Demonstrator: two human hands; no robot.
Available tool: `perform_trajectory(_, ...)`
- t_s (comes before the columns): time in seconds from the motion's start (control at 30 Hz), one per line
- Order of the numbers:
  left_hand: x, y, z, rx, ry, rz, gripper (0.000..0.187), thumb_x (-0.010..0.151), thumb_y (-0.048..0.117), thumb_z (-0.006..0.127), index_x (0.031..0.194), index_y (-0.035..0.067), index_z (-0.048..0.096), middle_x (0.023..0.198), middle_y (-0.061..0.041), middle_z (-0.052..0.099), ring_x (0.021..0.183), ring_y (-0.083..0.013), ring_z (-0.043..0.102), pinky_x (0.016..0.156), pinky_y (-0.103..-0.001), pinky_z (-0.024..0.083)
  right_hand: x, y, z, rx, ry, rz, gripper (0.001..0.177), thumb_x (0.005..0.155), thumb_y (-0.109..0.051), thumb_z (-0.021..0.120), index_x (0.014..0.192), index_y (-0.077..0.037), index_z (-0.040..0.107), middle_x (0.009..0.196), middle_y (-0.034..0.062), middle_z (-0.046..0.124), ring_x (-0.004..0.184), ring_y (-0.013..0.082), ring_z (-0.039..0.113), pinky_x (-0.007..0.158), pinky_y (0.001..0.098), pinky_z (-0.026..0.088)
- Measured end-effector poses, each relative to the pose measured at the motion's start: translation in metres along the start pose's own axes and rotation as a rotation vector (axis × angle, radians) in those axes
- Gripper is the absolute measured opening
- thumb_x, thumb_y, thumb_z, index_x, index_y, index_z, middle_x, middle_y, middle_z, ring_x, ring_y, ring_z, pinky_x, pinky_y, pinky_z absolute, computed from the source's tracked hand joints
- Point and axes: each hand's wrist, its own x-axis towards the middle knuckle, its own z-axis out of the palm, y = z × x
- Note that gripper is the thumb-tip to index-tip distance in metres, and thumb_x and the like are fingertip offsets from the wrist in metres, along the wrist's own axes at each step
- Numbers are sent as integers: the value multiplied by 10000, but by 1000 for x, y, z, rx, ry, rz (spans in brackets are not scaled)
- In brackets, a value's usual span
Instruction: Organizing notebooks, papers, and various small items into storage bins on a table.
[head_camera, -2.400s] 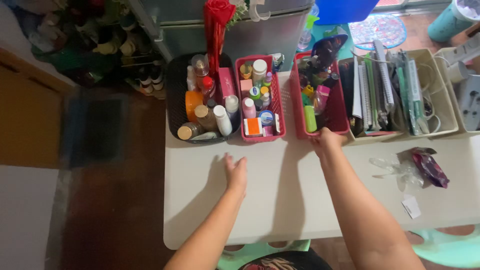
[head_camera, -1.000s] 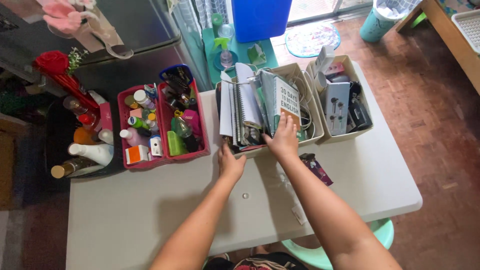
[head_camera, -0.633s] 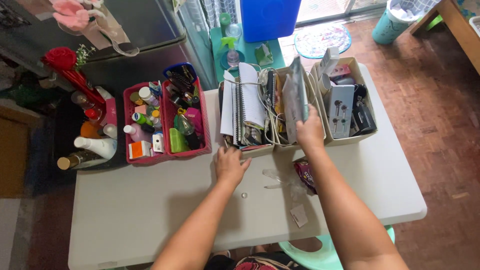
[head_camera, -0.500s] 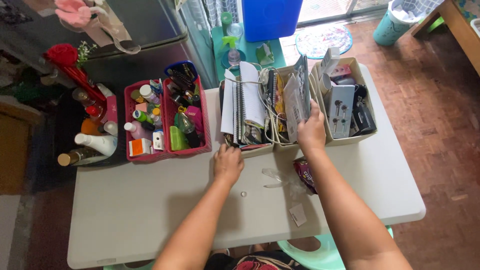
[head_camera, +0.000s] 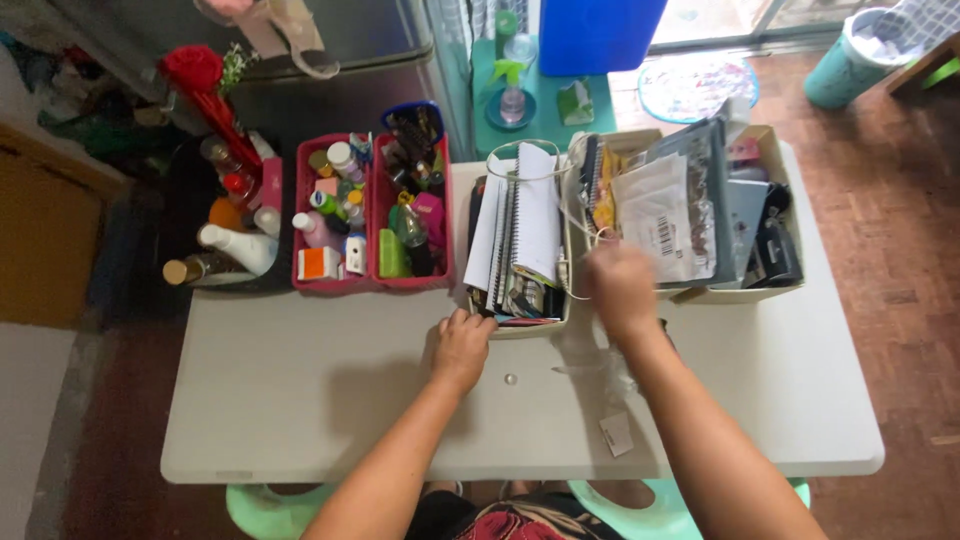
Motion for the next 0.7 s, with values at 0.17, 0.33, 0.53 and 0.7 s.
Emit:
perform_trajectory(0.17, -13, -14, 1, -61, 46, 12, 217, 846, 74, 610, 1028, 156, 696, 952, -22, 678, 988, -297, 581, 875, -497, 457, -83, -89, -2, 264, -311, -253, 223, 793, -144, 649, 1010, -92, 642, 981, 132, 624, 888, 363, 608, 743, 524, 490)
perform_trajectory(0.33, -7, -6, -1, -46, 46, 71, 182, 842, 96, 640, 1009, 159, 680, 956, 1, 680, 1024, -273, 589, 918, -476, 464, -115, -115, 25, 317, -268, -420, 355, 807, -285, 647, 1139, -180, 716, 1291, 151, 598, 1197, 434, 489, 1001, 725, 316)
perform_trajectory(0.53, -7, -8, -1, -44, 60, 96, 173, 802, 194, 768, 925, 136, 662, 935, -18, 671, 1084, -281, 575, 931, -474, 447, -146, -47, 76, -159, -762, -334, 393, 995, -208, 436, 1366, -155, 555, 1455, 98, 516, 1482, 313, 348, 1197, 701, 161)
perform_trajectory(0.7, -17, -7, -6, -28, 91, 121, 231, 731, 240, 794, 873, 127, 651, 940, -41, 676, 1098, -277, 580, 943, -509, 433, -165, 21, 63, -43, -664, 2, 558, 904, -181, 442, 1461, -179, 443, 1568, 94, 353, 1508, 370, 210, 1080, 707, 187)
